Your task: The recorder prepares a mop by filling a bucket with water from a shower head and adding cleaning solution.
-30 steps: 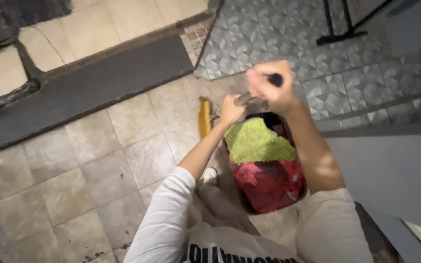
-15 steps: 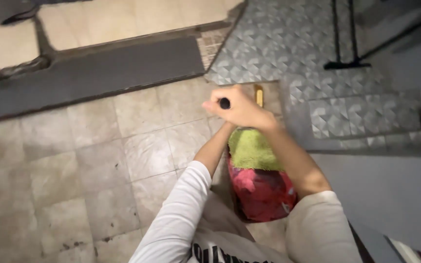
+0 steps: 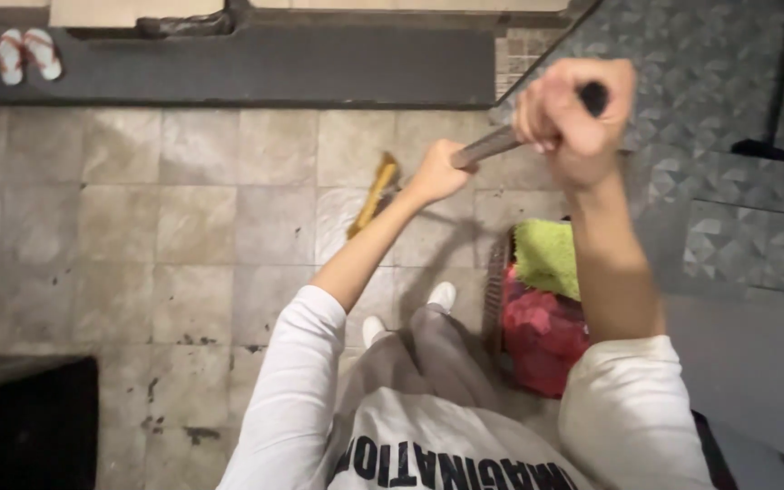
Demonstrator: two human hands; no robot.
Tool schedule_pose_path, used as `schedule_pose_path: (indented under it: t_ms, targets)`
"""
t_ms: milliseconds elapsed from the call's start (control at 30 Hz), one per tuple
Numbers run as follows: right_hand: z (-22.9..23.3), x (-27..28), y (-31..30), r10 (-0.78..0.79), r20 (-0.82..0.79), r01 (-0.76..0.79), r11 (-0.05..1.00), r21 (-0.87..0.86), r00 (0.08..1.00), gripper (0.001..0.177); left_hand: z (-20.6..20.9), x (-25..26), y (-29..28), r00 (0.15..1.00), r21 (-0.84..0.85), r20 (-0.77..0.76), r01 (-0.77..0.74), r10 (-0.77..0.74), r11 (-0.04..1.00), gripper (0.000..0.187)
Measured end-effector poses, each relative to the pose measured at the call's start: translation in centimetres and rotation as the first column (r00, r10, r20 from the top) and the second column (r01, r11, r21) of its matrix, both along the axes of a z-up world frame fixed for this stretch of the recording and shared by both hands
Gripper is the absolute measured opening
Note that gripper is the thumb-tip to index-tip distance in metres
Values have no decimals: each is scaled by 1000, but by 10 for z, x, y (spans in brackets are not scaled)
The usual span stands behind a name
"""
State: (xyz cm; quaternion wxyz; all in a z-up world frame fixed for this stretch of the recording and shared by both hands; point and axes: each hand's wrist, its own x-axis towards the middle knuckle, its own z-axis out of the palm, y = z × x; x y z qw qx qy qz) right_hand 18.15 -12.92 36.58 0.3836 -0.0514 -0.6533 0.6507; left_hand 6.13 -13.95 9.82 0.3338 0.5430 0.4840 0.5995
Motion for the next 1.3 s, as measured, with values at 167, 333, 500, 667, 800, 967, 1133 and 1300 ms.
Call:
schedule_pose_path:
  t_ms: [167,333,500,667,800,967,1133,1300]
  targets:
    - [-83,-50,-25,-68,112,63,997,48,991,40,-87,-54,-47,925,-132,-313,-267,215,955,12]
    - [-74,-60,-64,-147,315,49,953,300,937,43,-81,-18,-68,961,-144,-102,-270,257,952,12]
    - [-84,-70,-57,-72,481,-136,913,384,874,43,-81,26,-30,927,29,324,-212,191,977,13]
    - [-31,-63,-17,-122,386,-118,832,542,915,36,-15,34,17,353,383,824,227,-443,895,11]
    - [20,-55,11,-95,338,-85,872,482,936,37,12,-12,44,992,317,-73,-73,102,946,12]
    - [-27,-72,95,68,-49,-64,993,95,996,36,-17,-93,72,980,-43,-165,-124,116,991,14]
    - [-155,-101,135,-7,33,2,989,148,999,33,-119,-151,81,889,-205,-394,-334,235,920,8]
    - [-173,-82,172,-77,132,42,967,251,988,37,-141,-117,117,885,-176,-388,-345,257,922,10]
